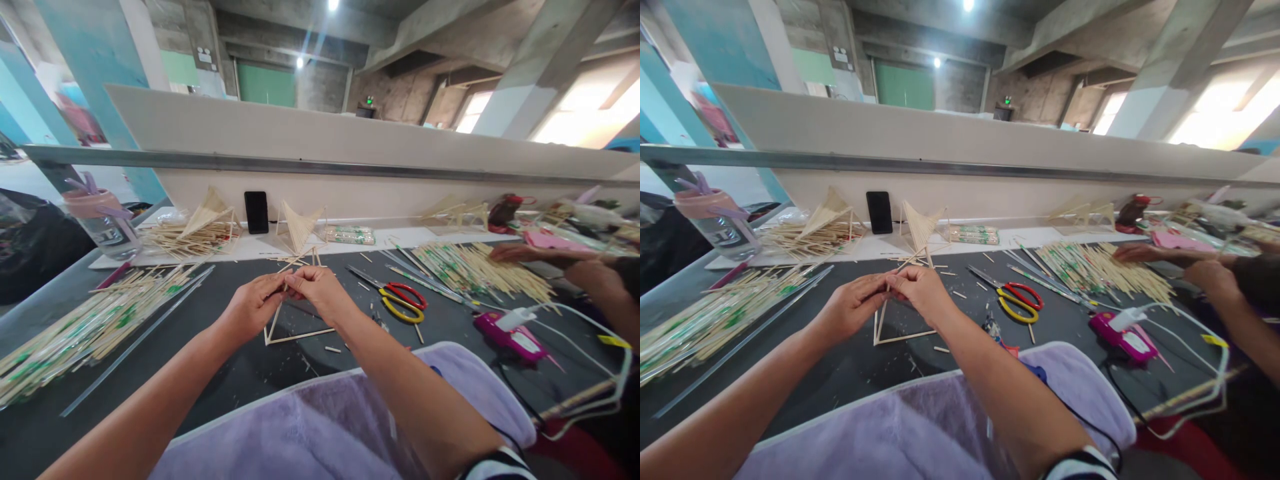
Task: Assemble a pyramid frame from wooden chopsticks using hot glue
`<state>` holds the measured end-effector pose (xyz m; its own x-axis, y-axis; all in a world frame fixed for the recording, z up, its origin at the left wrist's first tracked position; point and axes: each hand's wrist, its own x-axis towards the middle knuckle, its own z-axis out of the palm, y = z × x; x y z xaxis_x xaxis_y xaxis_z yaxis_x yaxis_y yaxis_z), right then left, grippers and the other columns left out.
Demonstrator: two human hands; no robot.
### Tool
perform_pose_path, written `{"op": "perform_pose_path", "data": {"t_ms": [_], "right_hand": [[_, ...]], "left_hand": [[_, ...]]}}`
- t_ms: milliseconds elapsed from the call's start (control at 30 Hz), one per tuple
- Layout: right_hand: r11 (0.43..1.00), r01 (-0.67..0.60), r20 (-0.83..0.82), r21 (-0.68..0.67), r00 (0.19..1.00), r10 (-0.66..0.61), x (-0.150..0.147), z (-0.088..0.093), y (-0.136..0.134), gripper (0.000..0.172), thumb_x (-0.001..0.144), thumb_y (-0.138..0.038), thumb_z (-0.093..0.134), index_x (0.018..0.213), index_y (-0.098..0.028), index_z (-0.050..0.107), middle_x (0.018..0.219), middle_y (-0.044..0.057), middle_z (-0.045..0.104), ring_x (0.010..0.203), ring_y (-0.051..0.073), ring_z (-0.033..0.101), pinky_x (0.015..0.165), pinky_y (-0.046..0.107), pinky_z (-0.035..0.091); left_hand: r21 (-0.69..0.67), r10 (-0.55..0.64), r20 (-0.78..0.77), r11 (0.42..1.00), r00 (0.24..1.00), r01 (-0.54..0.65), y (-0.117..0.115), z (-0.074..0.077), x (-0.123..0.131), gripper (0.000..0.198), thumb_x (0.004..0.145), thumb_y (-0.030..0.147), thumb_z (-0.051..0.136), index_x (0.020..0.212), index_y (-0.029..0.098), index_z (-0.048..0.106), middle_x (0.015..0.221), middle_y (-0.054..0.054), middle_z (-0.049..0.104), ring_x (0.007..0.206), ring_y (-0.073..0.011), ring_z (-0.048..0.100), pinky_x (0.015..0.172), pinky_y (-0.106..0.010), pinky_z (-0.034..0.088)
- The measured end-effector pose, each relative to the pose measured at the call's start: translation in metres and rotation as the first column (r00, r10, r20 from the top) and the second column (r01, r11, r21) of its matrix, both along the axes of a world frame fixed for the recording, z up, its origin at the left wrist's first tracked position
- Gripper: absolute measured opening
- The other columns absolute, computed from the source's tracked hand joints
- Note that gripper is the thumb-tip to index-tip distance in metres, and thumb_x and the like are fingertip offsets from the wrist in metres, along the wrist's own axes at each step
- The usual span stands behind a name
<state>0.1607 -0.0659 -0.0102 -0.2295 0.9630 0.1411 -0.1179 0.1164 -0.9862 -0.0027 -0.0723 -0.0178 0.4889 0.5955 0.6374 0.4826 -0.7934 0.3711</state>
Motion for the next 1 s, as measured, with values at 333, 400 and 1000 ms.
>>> {"op": "perform_pose_path", "data": {"t_ms": [333, 400, 1000], "right_hand": [[0.995, -0.093, -0.017, 0.018, 0.995, 0.094, 0.0023, -0.0066, 0.0018, 0.035, 0.073, -0.051, 0.061, 0.072, -0.017, 0.062, 0.066, 0.0, 0.059, 0.06, 0.011, 0.05, 0.059, 0.025, 0.039], [0.994, -0.108, -0.024, 0.021, 0.994, 0.109, 0.0031, -0.0077, 0.0029, 0.034, 0.074, -0.05, 0.061, 0.072, -0.017, 0.062, 0.067, 0.0, 0.06, 0.061, 0.01, 0.051, 0.06, 0.024, 0.039], [0.995, -0.1, -0.033, -0.013, 0.995, 0.099, 0.0044, -0.0044, 0.0018, 0.03, 0.07, -0.046, 0.067, 0.068, -0.017, 0.062, 0.064, -0.001, 0.061, 0.055, 0.008, 0.047, 0.057, 0.023, 0.037]], "left_hand": [[0.029, 0.001, 0.005, 1.0, 1.0, -0.002, 0.0021, -0.001, -0.0008, 0.033, 0.086, 0.02, 0.045, 0.116, 0.017, 0.061, 0.113, -0.01, 0.066, 0.105, -0.0211, 0.061, 0.093, -0.035, 0.049], [0.024, 0.004, 0.015, 1.0, 1.0, -0.004, 0.0022, -0.0008, -0.0008, 0.034, 0.087, 0.021, 0.044, 0.115, 0.017, 0.062, 0.114, -0.011, 0.065, 0.105, -0.0218, 0.061, 0.093, -0.036, 0.049], [-0.456, 0.088, 0.385, 0.884, 0.919, 0.106, -0.0023, -0.0017, 0.0055, 0.014, 0.084, 0.024, 0.051, 0.096, 0.019, 0.051, 0.087, -0.003, 0.066, 0.08, -0.0165, 0.066, 0.075, -0.03, 0.052]]}}
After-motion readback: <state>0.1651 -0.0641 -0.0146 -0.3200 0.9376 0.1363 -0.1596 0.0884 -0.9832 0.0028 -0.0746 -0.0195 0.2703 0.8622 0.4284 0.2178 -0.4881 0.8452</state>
